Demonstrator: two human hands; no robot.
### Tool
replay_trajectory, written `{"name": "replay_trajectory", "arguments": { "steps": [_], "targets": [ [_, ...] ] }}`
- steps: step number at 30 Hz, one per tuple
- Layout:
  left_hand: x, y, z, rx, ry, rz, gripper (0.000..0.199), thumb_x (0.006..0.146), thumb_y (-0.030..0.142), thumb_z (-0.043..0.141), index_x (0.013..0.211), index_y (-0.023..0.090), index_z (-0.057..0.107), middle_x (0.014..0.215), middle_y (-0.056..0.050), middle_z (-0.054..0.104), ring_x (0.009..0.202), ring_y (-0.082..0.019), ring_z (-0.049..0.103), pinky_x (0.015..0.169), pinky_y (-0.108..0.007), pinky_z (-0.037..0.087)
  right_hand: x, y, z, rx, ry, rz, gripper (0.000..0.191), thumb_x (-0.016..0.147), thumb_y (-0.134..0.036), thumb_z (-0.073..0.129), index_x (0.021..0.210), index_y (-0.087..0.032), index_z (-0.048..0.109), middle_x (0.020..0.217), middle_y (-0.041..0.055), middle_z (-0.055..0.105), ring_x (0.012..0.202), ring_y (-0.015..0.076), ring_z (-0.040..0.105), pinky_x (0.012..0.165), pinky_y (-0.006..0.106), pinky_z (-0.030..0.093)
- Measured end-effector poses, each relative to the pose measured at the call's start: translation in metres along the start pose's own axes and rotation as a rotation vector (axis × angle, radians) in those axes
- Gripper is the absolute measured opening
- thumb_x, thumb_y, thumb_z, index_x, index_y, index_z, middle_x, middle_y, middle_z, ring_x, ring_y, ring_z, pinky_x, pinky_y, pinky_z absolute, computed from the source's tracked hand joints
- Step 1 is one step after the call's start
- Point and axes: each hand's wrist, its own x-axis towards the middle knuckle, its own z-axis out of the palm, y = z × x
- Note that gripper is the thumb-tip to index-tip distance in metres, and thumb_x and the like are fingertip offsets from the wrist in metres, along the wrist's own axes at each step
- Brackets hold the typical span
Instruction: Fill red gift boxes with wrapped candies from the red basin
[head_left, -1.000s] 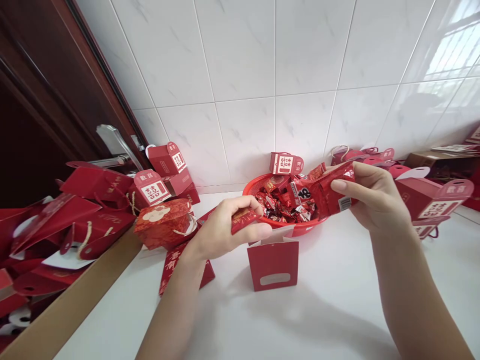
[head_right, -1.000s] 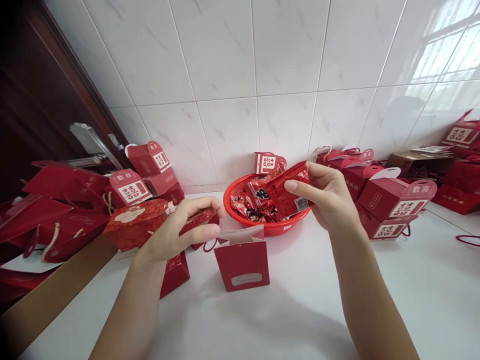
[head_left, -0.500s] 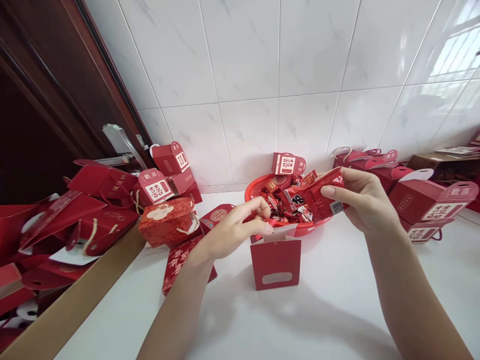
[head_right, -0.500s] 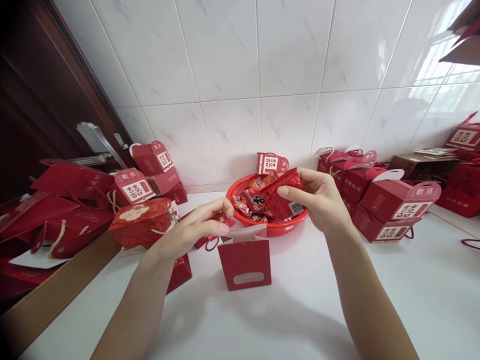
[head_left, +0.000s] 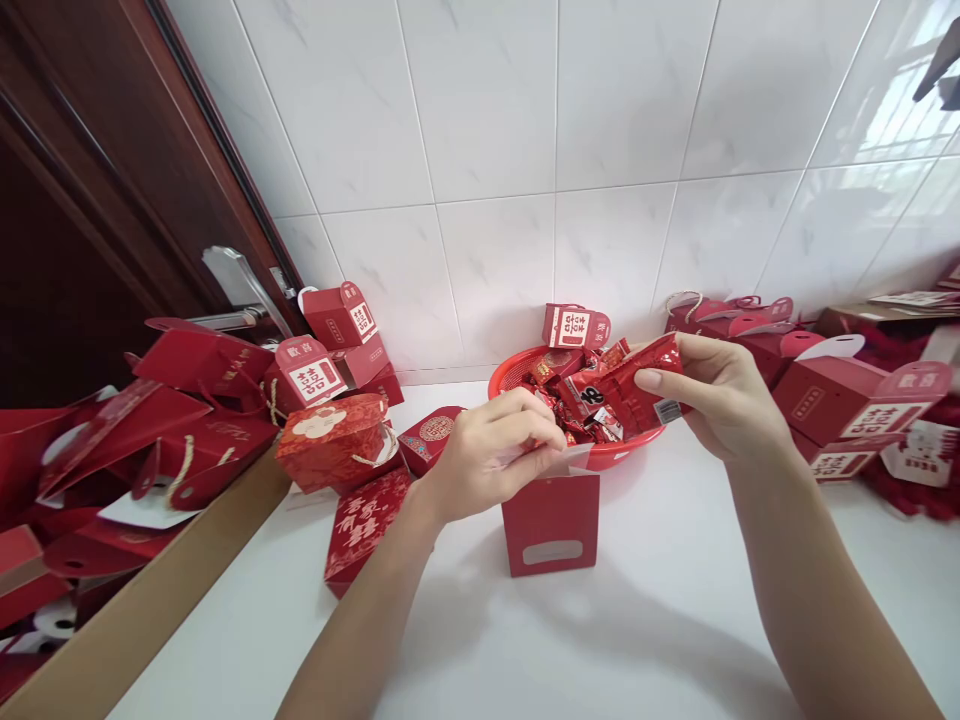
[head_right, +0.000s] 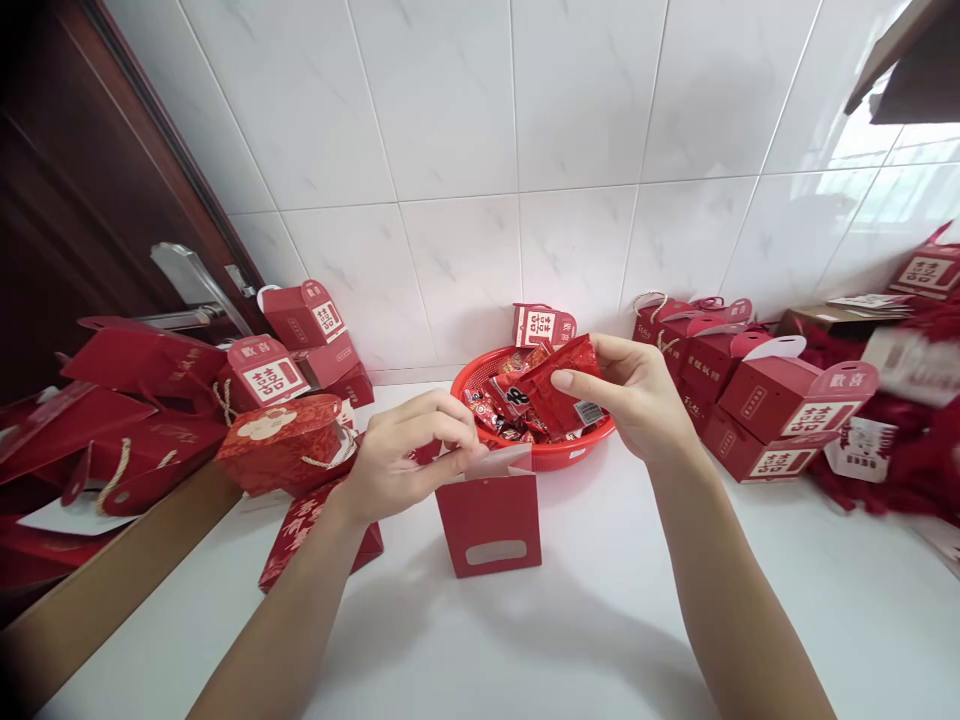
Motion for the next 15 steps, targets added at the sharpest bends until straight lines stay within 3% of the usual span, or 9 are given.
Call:
{"name": "replay_trajectory", "arguments": {
  "steps": [4, 10, 15],
  "targets": [
    [0.001, -0.007, 0.008, 0.008, -0.048, 0.032, 0.017, 0.092, 0.028, 0.064, 0.078, 0.022, 0.071, 0.079, -0.006, 0.071, 0.073, -0.017, 0.064, 0.071, -0.030, 0.054, 0.001, 0.001, -0.001, -0.003, 0.003, 0.006, 0.018, 0.071, -0.036, 0.087, 0.080, -0.024, 0.078, 0.079, 0.0027, 0.076, 0.072, 0.0208, 0.072, 0.067, 0.034, 0.062],
    [0.003, -0.017, 0.008, 0.006, -0.124, -0.098, 0.017, 0.091, 0.029, 0.065, 0.079, 0.021, 0.073, 0.090, -0.007, 0.069, 0.084, -0.019, 0.065, 0.078, -0.030, 0.053, 0.001, 0.003, -0.002, 0.008, 0.002, 0.014, 0.017, 0.072, -0.034, 0.086, 0.083, -0.024, 0.079, 0.080, 0.0023, 0.076, 0.070, 0.0193, 0.071, 0.064, 0.031, 0.062],
    [0.001, -0.016, -0.013, 0.064, -0.399, -0.206, 0.010, 0.083, 0.026, 0.070, 0.082, 0.025, 0.080, 0.113, -0.007, 0.068, 0.096, -0.021, 0.066, 0.083, -0.030, 0.053, 0.000, 0.001, -0.002, -0.007, -0.042, 0.032, 0.020, 0.071, -0.036, 0.087, 0.084, -0.024, 0.079, 0.079, 0.0026, 0.076, 0.069, 0.0200, 0.071, 0.063, 0.032, 0.062]
  ]
}}
